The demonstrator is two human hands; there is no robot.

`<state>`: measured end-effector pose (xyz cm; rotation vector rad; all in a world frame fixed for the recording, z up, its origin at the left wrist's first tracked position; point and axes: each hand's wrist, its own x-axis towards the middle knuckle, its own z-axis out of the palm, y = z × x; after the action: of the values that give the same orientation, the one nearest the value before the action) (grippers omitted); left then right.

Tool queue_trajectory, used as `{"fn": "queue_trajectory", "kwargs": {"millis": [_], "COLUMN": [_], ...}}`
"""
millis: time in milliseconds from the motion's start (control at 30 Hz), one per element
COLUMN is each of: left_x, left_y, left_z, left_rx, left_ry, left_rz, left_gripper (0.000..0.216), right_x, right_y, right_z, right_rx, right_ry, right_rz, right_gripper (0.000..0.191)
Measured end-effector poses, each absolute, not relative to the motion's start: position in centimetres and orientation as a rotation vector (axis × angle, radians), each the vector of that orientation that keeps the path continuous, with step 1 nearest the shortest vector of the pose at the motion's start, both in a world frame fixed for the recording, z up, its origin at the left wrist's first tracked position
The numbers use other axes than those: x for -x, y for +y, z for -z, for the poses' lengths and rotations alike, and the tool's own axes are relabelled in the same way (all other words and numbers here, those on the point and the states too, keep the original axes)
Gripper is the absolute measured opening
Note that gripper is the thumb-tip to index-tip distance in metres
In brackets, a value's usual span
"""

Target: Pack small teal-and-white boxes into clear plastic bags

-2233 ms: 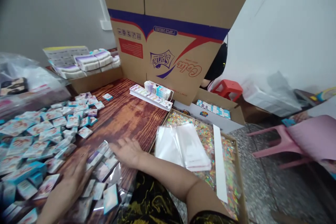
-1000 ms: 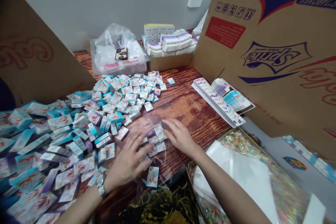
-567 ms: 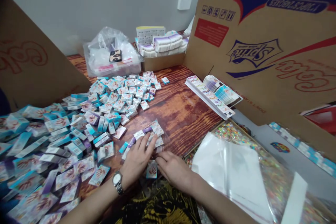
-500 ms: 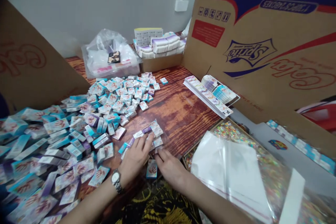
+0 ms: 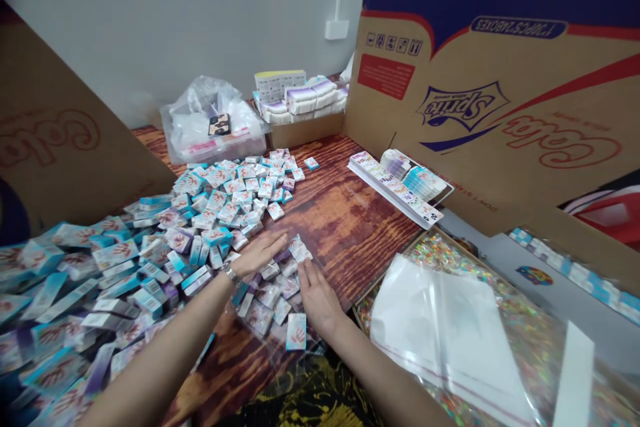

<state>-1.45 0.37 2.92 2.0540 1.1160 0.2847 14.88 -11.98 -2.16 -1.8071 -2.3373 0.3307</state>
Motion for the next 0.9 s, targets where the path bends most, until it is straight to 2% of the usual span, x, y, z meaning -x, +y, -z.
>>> {"fn": "queue_trajectory", "kwargs": {"millis": [233,467,667,900], "left_x": [1.2,0.9,0.7,1.1], "left_y": [1.8,1.9,2.1,1.9], "left_z": [-1.2,-1.4,-0.7,0.0], "left_rx": [-2.018,-2.047,-2.06,-2.044], "left_ry": [1.076,0.95,0.955,0.971], "left_rz": [-0.216,-0.166,-0.159,-0.173], "left_gripper": [0.067,0.061,0.06,0.059], "right_x": [-14.5,-14.4,-14.2,-14.1], "right_y": [-10.8,-10.0,-9.9,-9.8], "right_z": [2.6,3.2,4.3,3.4], "right_rx": [1.566,1.378,1.464,1.459], "right_ry": [-2.246,-2.105,-2.1,-2.129], "right_rz": [-0.383,-0.37,-0.077,-0.119], "right_gripper": [0.063,0.059,0.066,0.062]}}
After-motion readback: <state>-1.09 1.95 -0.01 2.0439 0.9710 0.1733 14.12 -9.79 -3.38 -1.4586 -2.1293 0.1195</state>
